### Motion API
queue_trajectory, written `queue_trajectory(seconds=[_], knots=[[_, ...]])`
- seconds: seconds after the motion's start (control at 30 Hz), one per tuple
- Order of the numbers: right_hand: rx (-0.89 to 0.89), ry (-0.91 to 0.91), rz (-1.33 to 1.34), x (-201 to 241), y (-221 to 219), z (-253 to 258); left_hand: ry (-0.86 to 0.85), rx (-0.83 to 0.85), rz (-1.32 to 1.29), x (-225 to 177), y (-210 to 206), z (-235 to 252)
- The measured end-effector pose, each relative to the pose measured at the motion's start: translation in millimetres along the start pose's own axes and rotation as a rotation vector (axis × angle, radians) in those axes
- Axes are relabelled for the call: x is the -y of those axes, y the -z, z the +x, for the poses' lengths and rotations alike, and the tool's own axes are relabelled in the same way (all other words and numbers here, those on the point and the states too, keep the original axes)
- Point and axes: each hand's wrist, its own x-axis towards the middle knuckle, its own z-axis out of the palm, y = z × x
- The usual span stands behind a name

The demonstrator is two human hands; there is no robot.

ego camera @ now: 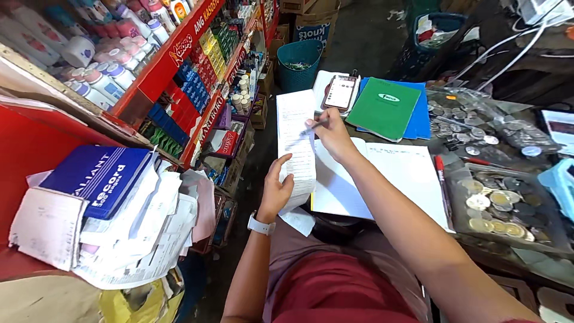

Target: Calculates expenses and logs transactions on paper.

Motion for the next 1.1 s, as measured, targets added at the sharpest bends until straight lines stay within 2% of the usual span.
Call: queue_trajectory(seconds=[0.1,0.17,0.23,0.37,0.5,0.6,0.7,0.77,0.87,0.93,1.03,1.1], knots=[[0.003,0.127,-0.465,-29,52,-33,0.073,-0.002,-0.043,-4,10,-4],[-0.042,0.141,-0.619,-59,83,-53,0.123,-0.02,-0.072,-10,18,-7],[-0.038,0.13,-0.682,-79,95,-77,0.148,-0.033,-0.064,-18,29,-11],[0.011,0.11,-0.746,-86,78,-116,0.093,-0.016,0.006,-45,54,-21],[0.084,0.072,-0.856,-80,48,-116,0.046,0.028,-0.161,-87,71,-25],[0.109,0.065,-0.879,-81,24,-111,-0.033,0.07,-0.261,-101,65,-16],[0.096,0.079,-0.835,-82,10,-110,0.04,0.082,-0.281,-89,41,1],[0.108,0.111,-0.759,-79,10,-110,0.148,0.119,-0.279,-62,22,14],[0.151,0.08,-0.703,-67,34,-110,0.318,0.153,-0.218,-20,-8,30],[0.023,0.101,-0.738,-71,59,-110,0.42,0.156,-0.14,-3,-21,35],[-0.169,0.205,-0.733,-81,94,-107,0.422,0.175,0.013,9,-30,38],[-0.088,0.289,-0.682,-85,101,-113,0.331,0.208,0.148,15,-32,39]])
